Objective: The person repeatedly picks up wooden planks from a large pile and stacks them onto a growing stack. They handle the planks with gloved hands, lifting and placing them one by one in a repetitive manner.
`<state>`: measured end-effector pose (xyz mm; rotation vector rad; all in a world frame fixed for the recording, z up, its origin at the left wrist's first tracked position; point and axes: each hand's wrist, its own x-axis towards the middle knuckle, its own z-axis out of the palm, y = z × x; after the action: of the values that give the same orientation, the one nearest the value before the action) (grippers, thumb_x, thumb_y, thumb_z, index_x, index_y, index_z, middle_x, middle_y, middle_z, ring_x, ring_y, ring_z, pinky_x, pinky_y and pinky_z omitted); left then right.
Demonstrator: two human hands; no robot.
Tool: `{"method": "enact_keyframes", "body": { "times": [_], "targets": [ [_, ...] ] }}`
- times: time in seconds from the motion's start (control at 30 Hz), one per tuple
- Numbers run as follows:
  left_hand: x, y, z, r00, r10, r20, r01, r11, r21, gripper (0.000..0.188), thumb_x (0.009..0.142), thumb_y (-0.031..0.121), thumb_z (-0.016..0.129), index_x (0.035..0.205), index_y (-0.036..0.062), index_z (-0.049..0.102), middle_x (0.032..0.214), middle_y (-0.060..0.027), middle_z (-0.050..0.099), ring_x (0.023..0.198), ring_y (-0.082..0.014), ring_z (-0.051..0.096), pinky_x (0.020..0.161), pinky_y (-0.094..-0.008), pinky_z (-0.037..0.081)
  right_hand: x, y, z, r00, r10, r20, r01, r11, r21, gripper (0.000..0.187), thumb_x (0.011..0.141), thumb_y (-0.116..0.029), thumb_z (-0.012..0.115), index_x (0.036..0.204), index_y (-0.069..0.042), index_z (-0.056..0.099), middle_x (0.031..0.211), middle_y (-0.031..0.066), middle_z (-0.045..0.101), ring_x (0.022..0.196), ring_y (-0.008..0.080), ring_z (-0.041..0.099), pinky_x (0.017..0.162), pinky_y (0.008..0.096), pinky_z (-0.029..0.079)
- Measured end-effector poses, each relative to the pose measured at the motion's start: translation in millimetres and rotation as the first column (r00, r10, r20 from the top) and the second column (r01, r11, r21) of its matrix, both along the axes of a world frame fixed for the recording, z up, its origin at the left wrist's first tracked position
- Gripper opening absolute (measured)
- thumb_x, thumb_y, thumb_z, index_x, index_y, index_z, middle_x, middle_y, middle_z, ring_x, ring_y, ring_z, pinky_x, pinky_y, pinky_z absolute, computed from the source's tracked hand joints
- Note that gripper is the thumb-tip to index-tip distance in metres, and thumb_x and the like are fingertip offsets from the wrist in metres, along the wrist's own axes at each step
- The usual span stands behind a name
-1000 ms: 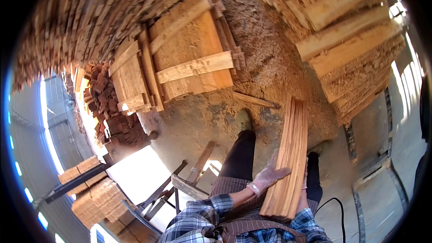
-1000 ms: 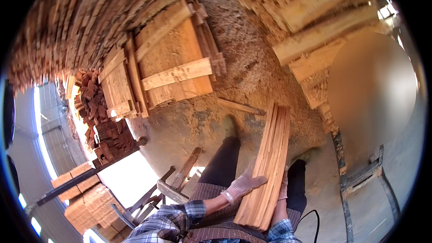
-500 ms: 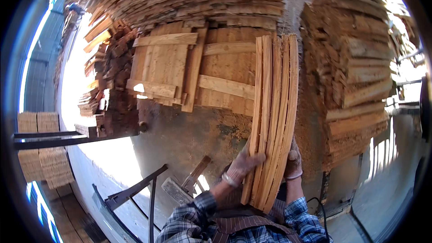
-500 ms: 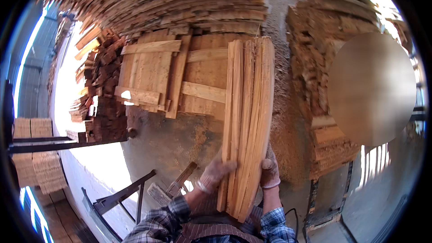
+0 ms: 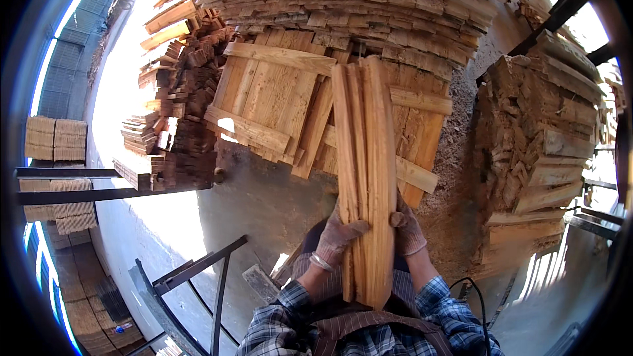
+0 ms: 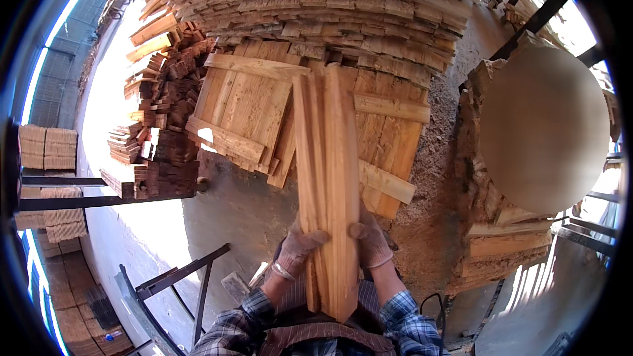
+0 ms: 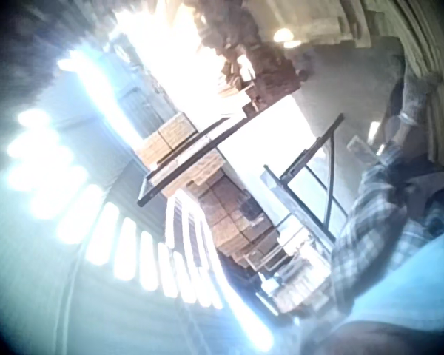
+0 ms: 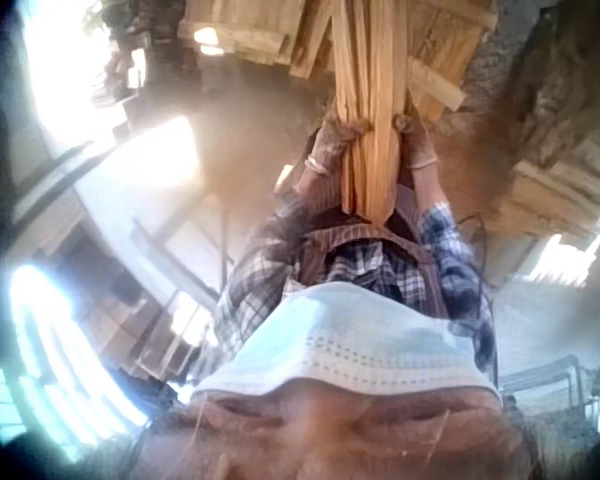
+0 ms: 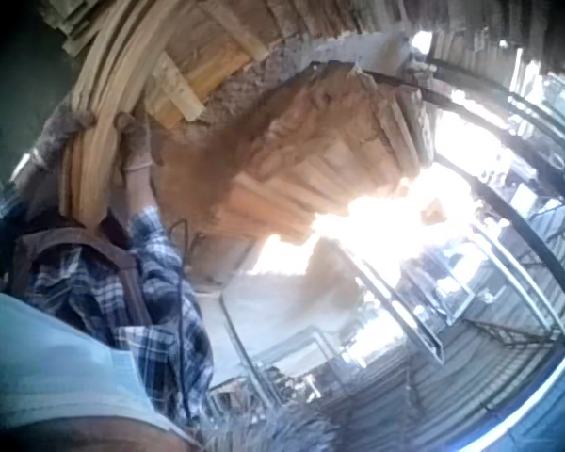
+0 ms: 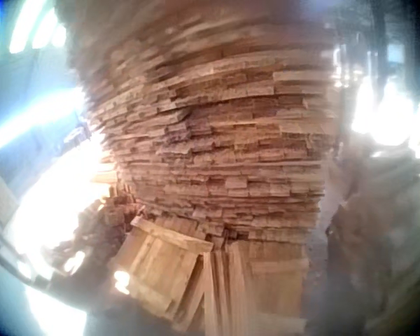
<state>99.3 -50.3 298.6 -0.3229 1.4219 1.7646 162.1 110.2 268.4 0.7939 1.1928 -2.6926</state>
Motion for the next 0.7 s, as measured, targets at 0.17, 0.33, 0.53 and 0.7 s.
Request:
{"method": "enact_keyframes", "body": {
  "times": [0.17,0.33,0.53,0.7],
  "targets": [
    [-102.8,-35.3,-0.4,0.991,0.009,-0.135,-0.018,0.998,-0.067,0.053,0.08,0.01,0.069,0.128,-0.0004,0.048,0.11,-0.0081,0.062,0.094,-0.0175,0.062,0.078,-0.0296,0.054,-104.2,-34.8,-24.6,0.98,0.083,-0.179,-0.103,0.989,-0.105,0.108,0.069,-0.053,0.076,0.15,-0.007,0.021,0.148,0.0132,0.036,0.135,0.026,0.035,0.111,0.0363,0.029],
    [-294.8,-188.7,-122.2,0.996,0.004,0.086,-0.019,0.984,0.175,0.044,0.095,0.026,0.056,0.129,-0.0011,0.044,0.115,-0.0146,0.057,0.097,-0.0196,0.059,0.073,-0.0253,0.052,-253.4,-109.2,-85.0,0.991,0.011,-0.136,-0.064,0.916,-0.396,0.081,0.081,-0.022,0.073,0.147,-0.008,0.029,0.133,0.0089,0.052,0.117,0.0193,0.053,0.099,0.0327,0.045],
    [-407.2,-194.5,-194.6,0.253,-0.9,-0.356,-0.276,0.285,-0.918,0.085,0.078,0.032,0.073,0.145,0.0003,0.029,0.145,-0.0225,0.037,0.13,-0.0298,0.042,0.105,-0.037,0.038,-367.9,-171.6,-139.8,0.939,0.266,0.219,-0.343,0.675,0.653,0.069,0.079,-0.025,0.067,0.14,-0.006,0.041,0.12,0.023,0.059,0.105,0.029,0.06,0.08,0.0361,0.052],
    [-465.3,-250.6,-192.2,0.532,-0.815,-0.23,0.02,0.283,-0.959,0.113,0.067,0.035,0.08,0.149,0.0016,0.01,0.15,-0.028,0.021,0.137,-0.0385,0.029,0.114,-0.0403,0.025,-341.6,-101.0,-102.7,0.891,0.399,0.217,-0.417,0.532,0.737,0.068,0.077,-0.029,0.064,0.136,-0.004,0.043,0.11,0.0256,0.061,0.1,0.0355,0.062,0.084,0.0414,0.049]
  ]
}}
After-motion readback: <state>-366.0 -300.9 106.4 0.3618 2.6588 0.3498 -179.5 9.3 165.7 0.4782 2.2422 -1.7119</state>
